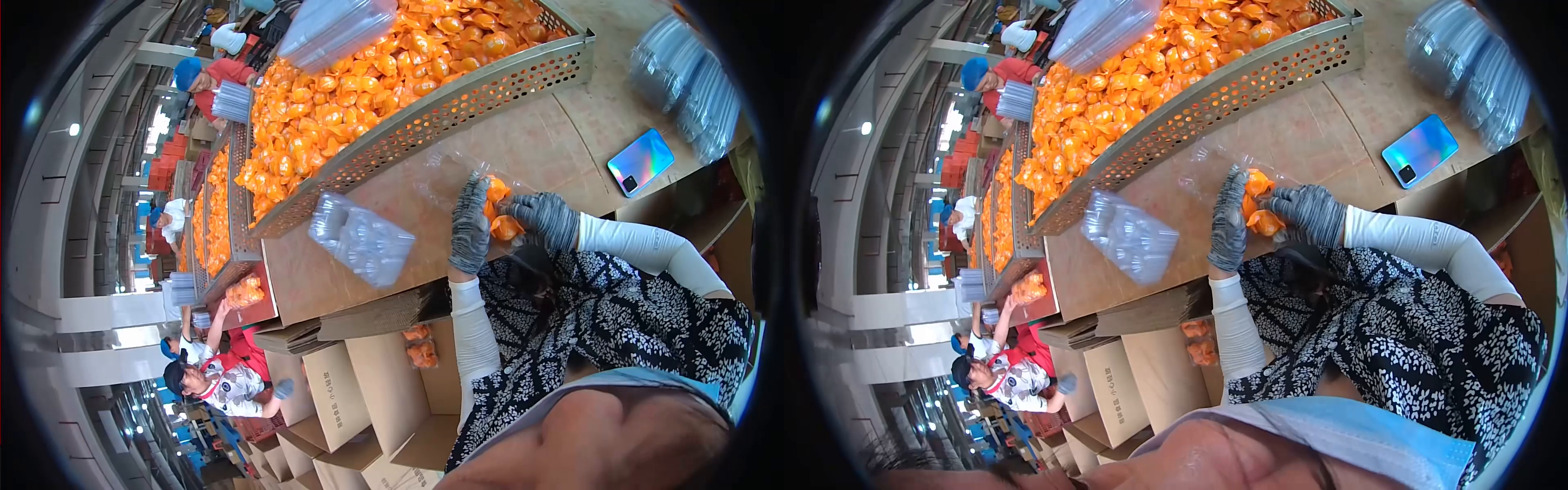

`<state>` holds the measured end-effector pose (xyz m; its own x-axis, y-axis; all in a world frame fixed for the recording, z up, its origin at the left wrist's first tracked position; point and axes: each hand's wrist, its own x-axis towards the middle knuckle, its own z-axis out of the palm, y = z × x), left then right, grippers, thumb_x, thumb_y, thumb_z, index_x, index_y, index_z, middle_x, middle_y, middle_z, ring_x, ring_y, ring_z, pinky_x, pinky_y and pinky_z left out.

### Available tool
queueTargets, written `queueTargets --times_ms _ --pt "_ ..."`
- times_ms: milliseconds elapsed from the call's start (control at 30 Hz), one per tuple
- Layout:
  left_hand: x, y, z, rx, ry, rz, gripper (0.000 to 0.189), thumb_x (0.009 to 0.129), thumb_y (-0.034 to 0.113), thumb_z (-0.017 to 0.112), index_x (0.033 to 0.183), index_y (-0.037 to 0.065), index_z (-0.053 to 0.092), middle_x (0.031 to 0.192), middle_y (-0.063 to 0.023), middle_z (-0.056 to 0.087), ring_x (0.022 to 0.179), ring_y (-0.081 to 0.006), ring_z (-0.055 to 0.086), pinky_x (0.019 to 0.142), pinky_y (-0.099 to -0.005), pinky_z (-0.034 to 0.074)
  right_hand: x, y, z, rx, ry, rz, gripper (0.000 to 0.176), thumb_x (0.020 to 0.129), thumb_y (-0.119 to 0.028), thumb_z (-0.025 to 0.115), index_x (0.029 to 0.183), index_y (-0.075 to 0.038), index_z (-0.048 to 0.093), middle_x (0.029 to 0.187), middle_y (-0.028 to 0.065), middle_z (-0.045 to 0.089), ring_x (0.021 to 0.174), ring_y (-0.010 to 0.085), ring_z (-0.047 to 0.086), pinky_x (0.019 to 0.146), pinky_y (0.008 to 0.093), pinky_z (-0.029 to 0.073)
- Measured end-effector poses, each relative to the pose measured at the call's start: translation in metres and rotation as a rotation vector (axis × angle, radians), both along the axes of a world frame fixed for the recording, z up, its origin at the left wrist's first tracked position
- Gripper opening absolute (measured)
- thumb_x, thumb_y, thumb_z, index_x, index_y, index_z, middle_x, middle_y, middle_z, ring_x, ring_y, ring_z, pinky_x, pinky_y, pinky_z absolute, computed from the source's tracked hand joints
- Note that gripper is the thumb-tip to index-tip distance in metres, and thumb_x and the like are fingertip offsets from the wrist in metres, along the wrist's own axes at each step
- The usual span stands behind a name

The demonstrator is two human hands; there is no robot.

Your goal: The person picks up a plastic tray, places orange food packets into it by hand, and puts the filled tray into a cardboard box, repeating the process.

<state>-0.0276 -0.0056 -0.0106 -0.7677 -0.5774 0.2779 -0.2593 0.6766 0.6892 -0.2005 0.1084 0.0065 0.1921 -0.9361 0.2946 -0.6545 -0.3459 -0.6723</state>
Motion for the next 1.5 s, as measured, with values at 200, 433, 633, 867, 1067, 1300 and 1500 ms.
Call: queueTargets --times_ms 200,433,633,867,1067,1300,1500 --pt "-0.006 0.022 0.026 -0.070 0.038 0.069 0.085 0.061 0.040 0.080 0.128 0.002 0.043 0.134 -0.0197 0.043 0.122 -0.0369 0.043 0.103 -0.0439 0.033 -0.001 -0.012 0.005 0.041 0.114 0.029 0.053 0.076 -0.032 0.068 0.120 -0.006 0.053 0.104 0.0179 0.059 0.093 0.0355 0.060 0.081 0.0407 0.049" --pt "-0.004 0.022 0.004 -0.149 0.110 0.105 0.095 0.052 0.039 0.086 0.129 0.005 0.043 0.136 -0.0190 0.041 0.124 -0.0358 0.041 0.102 -0.0446 0.033 -0.095 -0.086 0.096 -0.005 -0.060 0.266 0.028 0.082 -0.019 0.067 0.107 -0.005 0.064 0.095 0.0098 0.068 0.085 0.0201 0.065 0.073 0.0316 0.052" --pt "-0.001 0.021 0.007 -0.151 0.076 0.085 0.097 0.051 0.039 0.087 0.130 0.006 0.042 0.137 -0.0188 0.040 0.124 -0.0359 0.041 0.103 -0.0445 0.033 -0.177 -0.266 0.087 0.228 1.046 -0.448 0.037 0.082 -0.014 0.064 0.118 -0.008 0.058 0.105 0.0105 0.065 0.092 0.0186 0.063 0.076 0.0311 0.051" --pt "0.001 0.021 0.007 -0.132 0.070 0.083 0.100 0.049 0.040 0.088 0.131 0.006 0.041 0.137 -0.0185 0.040 0.125 -0.0359 0.040 0.104 -0.0442 0.031 -0.164 -0.274 0.073 0.291 1.033 -0.460 0.041 0.083 -0.020 0.065 0.120 -0.005 0.053 0.107 0.0101 0.062 0.097 0.0182 0.060 0.080 0.0304 0.049" --pt "0.000 0.021 0.012 -0.123 0.097 0.093 0.100 0.048 0.039 0.088 0.131 0.006 0.041 0.137 -0.0169 0.040 0.126 -0.0348 0.039 0.105 -0.0441 0.030 -0.164 -0.184 0.091 -0.181 0.051 -0.368 0.047 0.084 -0.025 0.066 0.122 -0.003 0.050 0.109 0.0098 0.060 0.102 0.0179 0.058 0.084 0.0297 0.047" --pt "0.001 0.019 0.001 -0.130 0.071 0.101 0.102 0.047 0.041 0.086 0.132 0.007 0.040 0.137 -0.0161 0.041 0.127 -0.0350 0.037 0.105 -0.0454 0.028 -0.048 -0.024 0.024 -0.059 -0.112 0.021 0.055 0.076 -0.027 0.073 0.119 -0.003 0.048 0.104 0.0144 0.056 0.097 0.0291 0.057 0.084 0.0357 0.048" --pt "0.002 0.017 0.002 -0.128 0.101 0.090 0.098 0.049 0.045 0.085 0.129 0.008 0.042 0.136 -0.0165 0.041 0.127 -0.0361 0.037 0.107 -0.0456 0.027 -0.011 -0.003 -0.001 -0.058 0.126 -0.172 0.059 0.067 -0.019 0.072 0.118 -0.002 0.048 0.111 0.0195 0.052 0.103 0.0381 0.053 0.091 0.0407 0.044"
